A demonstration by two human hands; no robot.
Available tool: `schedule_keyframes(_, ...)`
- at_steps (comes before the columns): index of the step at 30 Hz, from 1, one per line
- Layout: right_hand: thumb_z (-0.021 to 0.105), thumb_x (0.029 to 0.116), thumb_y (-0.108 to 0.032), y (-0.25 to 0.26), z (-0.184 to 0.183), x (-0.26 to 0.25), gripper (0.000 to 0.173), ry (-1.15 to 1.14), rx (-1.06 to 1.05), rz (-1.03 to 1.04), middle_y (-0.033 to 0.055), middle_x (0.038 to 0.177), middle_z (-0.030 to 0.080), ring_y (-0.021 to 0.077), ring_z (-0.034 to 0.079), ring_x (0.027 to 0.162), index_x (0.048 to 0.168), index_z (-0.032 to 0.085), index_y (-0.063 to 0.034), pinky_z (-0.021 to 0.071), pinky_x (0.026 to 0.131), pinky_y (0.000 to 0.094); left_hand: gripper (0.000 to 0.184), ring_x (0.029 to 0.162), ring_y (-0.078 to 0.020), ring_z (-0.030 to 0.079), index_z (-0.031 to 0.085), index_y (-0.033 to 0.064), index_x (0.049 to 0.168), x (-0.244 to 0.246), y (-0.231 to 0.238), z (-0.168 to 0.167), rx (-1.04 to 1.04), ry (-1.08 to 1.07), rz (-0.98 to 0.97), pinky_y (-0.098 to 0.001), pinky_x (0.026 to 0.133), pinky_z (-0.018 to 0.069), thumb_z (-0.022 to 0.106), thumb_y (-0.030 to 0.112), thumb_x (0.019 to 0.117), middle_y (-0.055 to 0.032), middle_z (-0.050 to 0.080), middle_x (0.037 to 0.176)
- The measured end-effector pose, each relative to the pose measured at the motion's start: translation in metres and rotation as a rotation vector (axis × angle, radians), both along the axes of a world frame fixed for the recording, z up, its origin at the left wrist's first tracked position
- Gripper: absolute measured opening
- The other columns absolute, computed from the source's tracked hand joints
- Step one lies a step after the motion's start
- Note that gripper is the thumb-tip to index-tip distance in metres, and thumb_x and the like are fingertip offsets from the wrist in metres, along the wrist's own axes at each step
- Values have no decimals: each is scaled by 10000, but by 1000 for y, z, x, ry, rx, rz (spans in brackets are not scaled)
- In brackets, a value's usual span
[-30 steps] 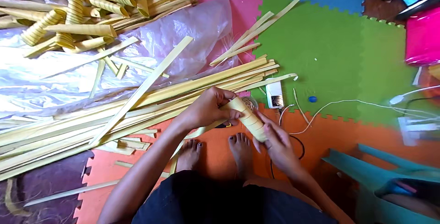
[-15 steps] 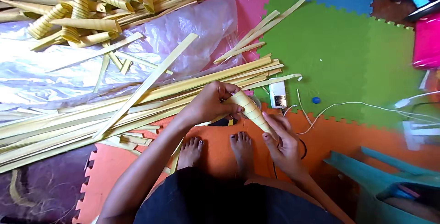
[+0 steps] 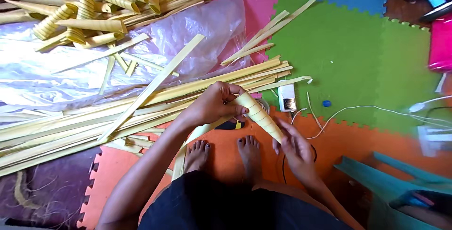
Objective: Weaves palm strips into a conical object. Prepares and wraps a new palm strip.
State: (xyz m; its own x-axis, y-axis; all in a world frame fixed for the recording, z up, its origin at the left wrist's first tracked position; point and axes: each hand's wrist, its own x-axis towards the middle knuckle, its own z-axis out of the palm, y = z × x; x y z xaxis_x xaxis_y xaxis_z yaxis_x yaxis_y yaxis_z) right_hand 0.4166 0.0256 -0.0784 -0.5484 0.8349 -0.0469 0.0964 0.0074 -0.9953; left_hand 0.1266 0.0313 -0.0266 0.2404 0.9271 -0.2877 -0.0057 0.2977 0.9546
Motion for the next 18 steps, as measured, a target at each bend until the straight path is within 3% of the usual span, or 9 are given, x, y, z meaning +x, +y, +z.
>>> schedule_keyframes(1, 559, 1049, -299, 2, -6, 2, 468, -59, 163, 10, 32, 1282, 636, 12, 624, 995, 1433, 548, -32, 545, 838, 185, 180, 706, -132, 747, 671, -12, 1101, -4, 2, -1, -1, -8, -7, -246, 667, 633, 687, -55, 927, -78, 748, 810)
schedule_keyframes(2, 558, 1048, -248, 1, -5, 3, 427, -63, 138, -6, 33, 1232, 661, 7, 633, 973, 1404, 576, -12, 549, 829, 177, 184, 715, -135, 750, 667, -13, 1109, -5, 4, -1, -1, -13, -18, -249, 675, 634, 685, -50, 930, -79, 749, 813)
schedule_keyframes(4, 396, 1093, -165, 1, 11, 0, 313, 42, -392, -42, -58, 906, 716, -84, 529, 579, 1289, 623, -77, 429, 511, 84, 183, 718, -141, 753, 671, -12, 1109, -7, 5, -1, -2, -5, -38, -253, 679, 637, 693, -39, 928, -82, 751, 810)
schedule_keyframes(6, 319, 1115, -225, 2, 18, 1, 356, 137, -671, -55, -71, 766, 668, -81, 447, 443, 1196, 650, -123, 368, 400, 75, 194, 715, -138, 754, 670, -6, 1113, -6, 3, -2, -4, 5, -50, -248, 680, 635, 698, -39, 925, -77, 753, 806)
schedule_keyframes(10, 525, 1060, -263, 4, -6, 10, 429, -43, 88, 18, 25, 1222, 662, 12, 640, 924, 1399, 591, -8, 558, 788, 180, 195, 731, -153, 759, 661, -12, 1124, -6, 2, -4, 11, -3, -5, -269, 682, 643, 685, -46, 933, -83, 754, 819)
schedule_keyframes(12, 432, 1093, -200, 2, 4, 9, 332, -5, -256, -25, -35, 993, 728, -35, 619, 689, 1293, 646, -45, 524, 607, 134, 208, 748, -156, 762, 655, -17, 1144, -8, 3, -5, 12, -31, -12, -270, 697, 645, 670, -52, 940, -87, 756, 837)
schedule_keyframes(14, 302, 1125, -271, 1, 17, 7, 386, 69, -670, -59, -81, 733, 669, -81, 467, 443, 1124, 663, -137, 382, 403, 78, 201, 719, -121, 749, 661, -3, 1125, -8, 3, -6, 20, -35, -28, -242, 680, 632, 673, -60, 932, -65, 750, 813)
schedule_keyframes(16, 385, 1114, -274, -2, 10, 9, 331, 62, -461, -55, -95, 852, 711, -86, 522, 533, 1221, 661, -125, 429, 473, 82, 195, 707, -123, 747, 667, -6, 1116, -8, 2, -5, 27, -18, -21, -241, 673, 632, 679, -61, 929, -69, 748, 800)
schedule_keyframes(18, 555, 1057, -329, 0, -11, 13, 424, -31, 97, -7, -25, 1225, 664, -27, 636, 895, 1389, 617, -74, 556, 743, 148, 199, 720, -145, 758, 663, -13, 1128, -8, 2, -5, 30, -3, -6, -266, 684, 645, 675, -60, 935, -77, 752, 808)
